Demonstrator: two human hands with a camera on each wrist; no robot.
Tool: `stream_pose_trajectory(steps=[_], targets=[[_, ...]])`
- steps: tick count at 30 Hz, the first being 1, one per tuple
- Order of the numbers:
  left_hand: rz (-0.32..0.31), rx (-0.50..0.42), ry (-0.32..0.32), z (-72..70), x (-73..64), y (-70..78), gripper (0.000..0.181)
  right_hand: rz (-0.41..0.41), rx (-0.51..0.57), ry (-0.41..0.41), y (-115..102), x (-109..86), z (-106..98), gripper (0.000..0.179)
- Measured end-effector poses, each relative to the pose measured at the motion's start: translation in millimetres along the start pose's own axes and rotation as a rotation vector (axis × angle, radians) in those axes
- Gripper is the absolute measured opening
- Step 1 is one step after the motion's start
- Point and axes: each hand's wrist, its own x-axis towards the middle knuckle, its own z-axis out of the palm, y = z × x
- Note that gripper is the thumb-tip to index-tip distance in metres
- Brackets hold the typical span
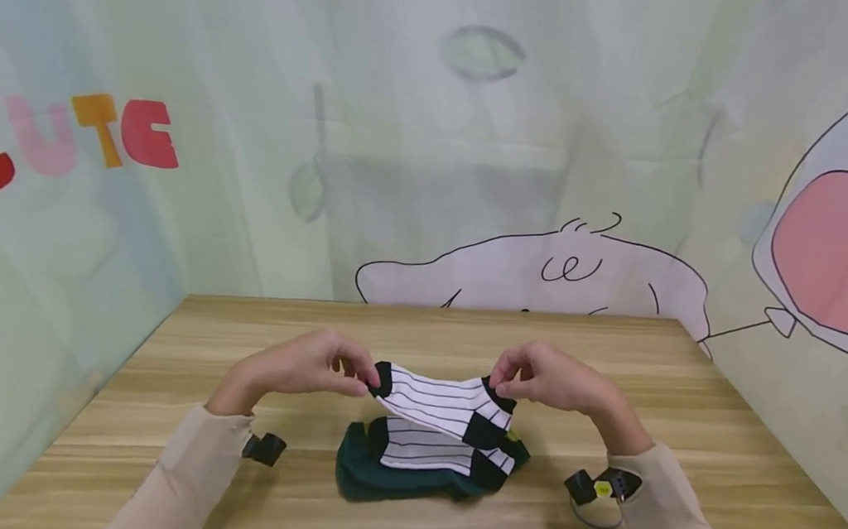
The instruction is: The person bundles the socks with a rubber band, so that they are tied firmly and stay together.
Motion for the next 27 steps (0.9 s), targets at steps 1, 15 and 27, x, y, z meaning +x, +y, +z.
stream_pose_trajectory(steps=[1,15,27], targets=[[0.008,0.0,-0.011,0.1,0.1,0.3,0.012,0.0,0.003,-0.01,0,-0.2,0,0.003],[-0.021,-0.043,-0.136,8.1,5.0,4.8,0.016,0.033,0.047,-0.16,9,-0.8,-2,0.008],[-0.036,-0.084,-0.218,13.6,6.9,5.0,0.018,0.037,0.079,-0.243,11,-3.0,-1,0.009]])
